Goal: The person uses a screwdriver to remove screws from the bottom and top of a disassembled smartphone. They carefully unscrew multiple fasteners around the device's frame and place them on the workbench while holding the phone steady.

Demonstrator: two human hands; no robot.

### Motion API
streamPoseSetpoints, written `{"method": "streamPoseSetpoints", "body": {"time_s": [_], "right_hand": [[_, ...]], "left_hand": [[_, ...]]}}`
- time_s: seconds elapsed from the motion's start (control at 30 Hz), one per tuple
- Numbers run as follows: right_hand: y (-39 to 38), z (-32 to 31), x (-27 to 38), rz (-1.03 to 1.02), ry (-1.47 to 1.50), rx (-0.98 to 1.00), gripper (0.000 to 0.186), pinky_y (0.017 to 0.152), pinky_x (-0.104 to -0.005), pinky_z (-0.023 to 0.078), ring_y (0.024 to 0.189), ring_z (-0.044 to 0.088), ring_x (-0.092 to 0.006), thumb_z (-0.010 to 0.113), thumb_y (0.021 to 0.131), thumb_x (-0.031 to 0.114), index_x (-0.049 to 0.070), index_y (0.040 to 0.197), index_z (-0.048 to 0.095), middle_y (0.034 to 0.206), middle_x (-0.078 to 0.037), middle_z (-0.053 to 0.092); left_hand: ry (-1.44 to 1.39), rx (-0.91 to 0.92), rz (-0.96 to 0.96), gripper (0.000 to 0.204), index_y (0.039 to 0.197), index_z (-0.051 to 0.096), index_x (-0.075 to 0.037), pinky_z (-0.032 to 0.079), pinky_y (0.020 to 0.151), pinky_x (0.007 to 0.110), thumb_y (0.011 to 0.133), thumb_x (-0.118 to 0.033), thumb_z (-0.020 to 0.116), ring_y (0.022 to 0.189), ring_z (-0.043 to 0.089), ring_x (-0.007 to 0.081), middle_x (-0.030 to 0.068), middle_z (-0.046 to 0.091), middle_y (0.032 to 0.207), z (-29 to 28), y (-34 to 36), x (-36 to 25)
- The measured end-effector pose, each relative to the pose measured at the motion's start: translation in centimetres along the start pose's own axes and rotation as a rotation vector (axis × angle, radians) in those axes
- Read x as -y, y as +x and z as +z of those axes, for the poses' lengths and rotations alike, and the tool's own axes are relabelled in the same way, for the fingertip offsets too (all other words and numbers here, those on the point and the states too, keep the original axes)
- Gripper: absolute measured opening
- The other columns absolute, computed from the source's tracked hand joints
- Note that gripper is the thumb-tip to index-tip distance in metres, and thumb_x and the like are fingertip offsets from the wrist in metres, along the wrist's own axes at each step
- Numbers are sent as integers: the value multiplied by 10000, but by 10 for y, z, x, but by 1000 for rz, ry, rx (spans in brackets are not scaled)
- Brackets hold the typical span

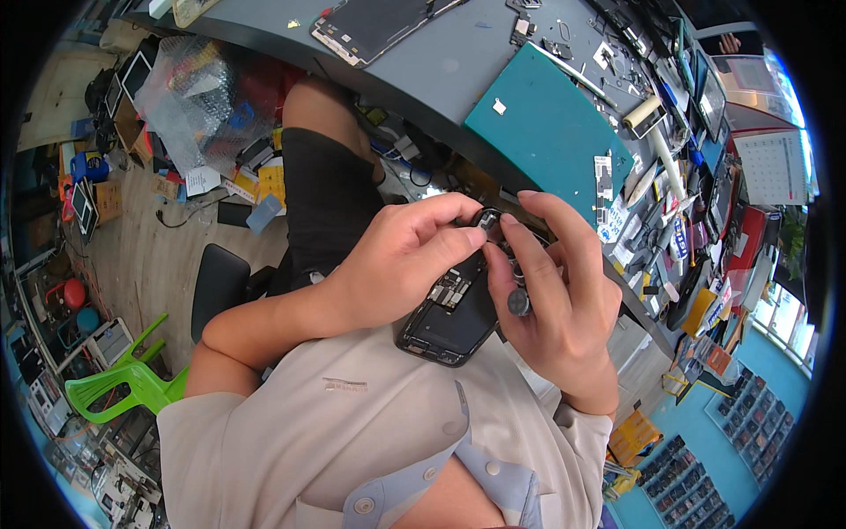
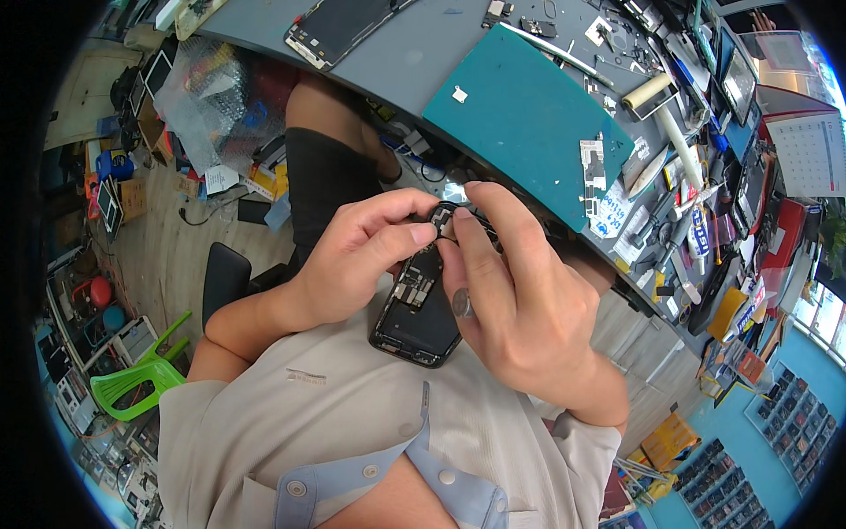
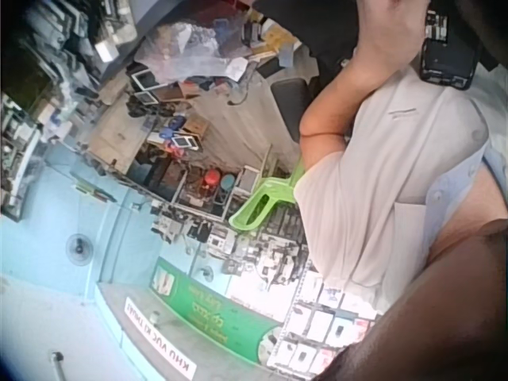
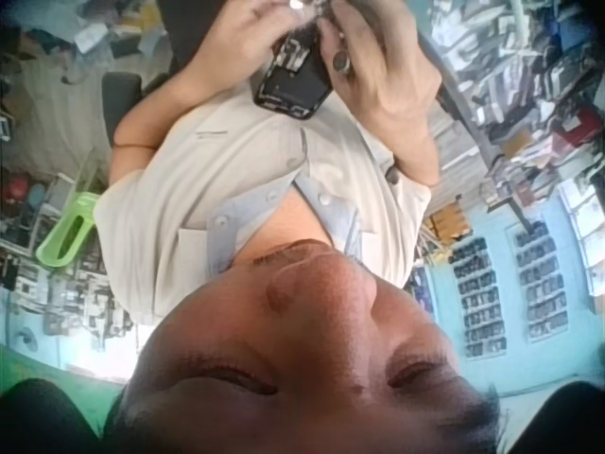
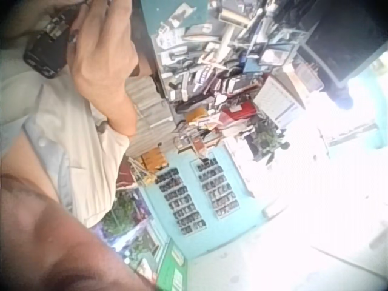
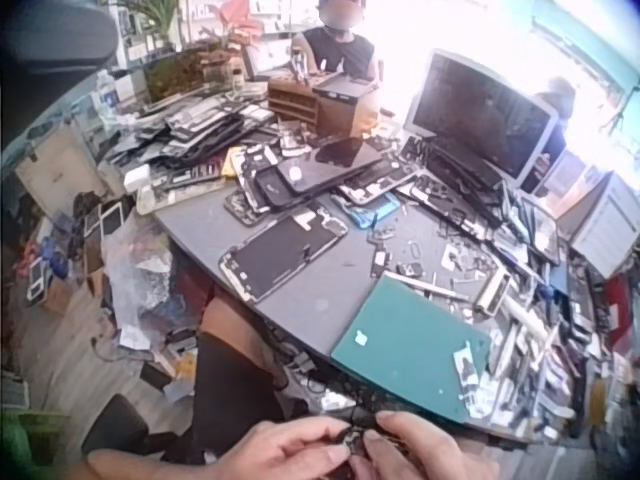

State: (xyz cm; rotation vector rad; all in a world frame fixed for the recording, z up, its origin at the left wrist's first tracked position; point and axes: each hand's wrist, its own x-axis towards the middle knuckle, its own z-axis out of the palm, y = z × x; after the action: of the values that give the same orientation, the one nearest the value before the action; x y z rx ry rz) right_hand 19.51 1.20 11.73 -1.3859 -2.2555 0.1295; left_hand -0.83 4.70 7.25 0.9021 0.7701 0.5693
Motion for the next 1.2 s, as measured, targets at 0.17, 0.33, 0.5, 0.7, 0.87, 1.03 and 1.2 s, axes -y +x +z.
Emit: {"method": "streamPoseSetpoints", "body": {"time_s": [0.17,0.33,0.5,0.7,0.87,1.03,1.2], "right_hand": [[-1,0,-1,-11,-3,0,313,543,-294,538,725,733,-198,875,769,3,-63,1057,772,1222,-182,721],[-4,-1,-1,1,-14,-1,334,530,-281,524,662,694,-152,879,759,5,-41,1076,783,1227,-170,723],[-6,-1,0,-4,-13,1,345,515,-276,510,657,685,-140,881,755,7,-27,1086,790,1232,-163,725],[-9,0,-1,-13,1,-5,372,538,-280,534,710,717,-174,885,738,12,-34,1096,793,1214,-182,729],[-14,5,0,-34,-8,-54,396,563,-285,561,778,744,-219,894,720,28,-50,1097,799,1172,-200,735],[-18,7,0,-33,-26,-85,404,554,-282,553,772,734,-216,890,720,30,-50,1107,805,1143,-186,736],[-19,6,3,-34,-38,-72,422,528,-268,522,723,695,-190,890,708,29,-55,1113,809,1111,-165,724]], "left_hand": [[31,-32,84,237,1241,701,26,518,817,249,1122,-139,580,950,609,37,5,711,1035,0,3,15],[52,-23,58,217,1241,692,26,520,825,226,1125,-125,587,971,617,25,6,723,1067,-1,2,15],[-34,-8,53,206,1246,678,18,525,817,214,1128,-129,594,954,624,12,1,723,1056,1,2,17],[-27,5,88,213,1251,680,21,531,818,216,1126,-132,599,948,640,17,17,745,1054,2,0,14],[16,-8,104,220,1258,677,26,532,814,216,1125,-131,600,940,650,19,25,756,1043,1,0,15],[70,-21,60,222,1258,676,27,532,801,214,1124,-132,601,934,653,17,26,761,1019,1,-1,13],[61,-5,24,215,1244,681,30,532,797,216,1122,-128,601,947,657,19,40,768,1039,0,-3,8]]}}
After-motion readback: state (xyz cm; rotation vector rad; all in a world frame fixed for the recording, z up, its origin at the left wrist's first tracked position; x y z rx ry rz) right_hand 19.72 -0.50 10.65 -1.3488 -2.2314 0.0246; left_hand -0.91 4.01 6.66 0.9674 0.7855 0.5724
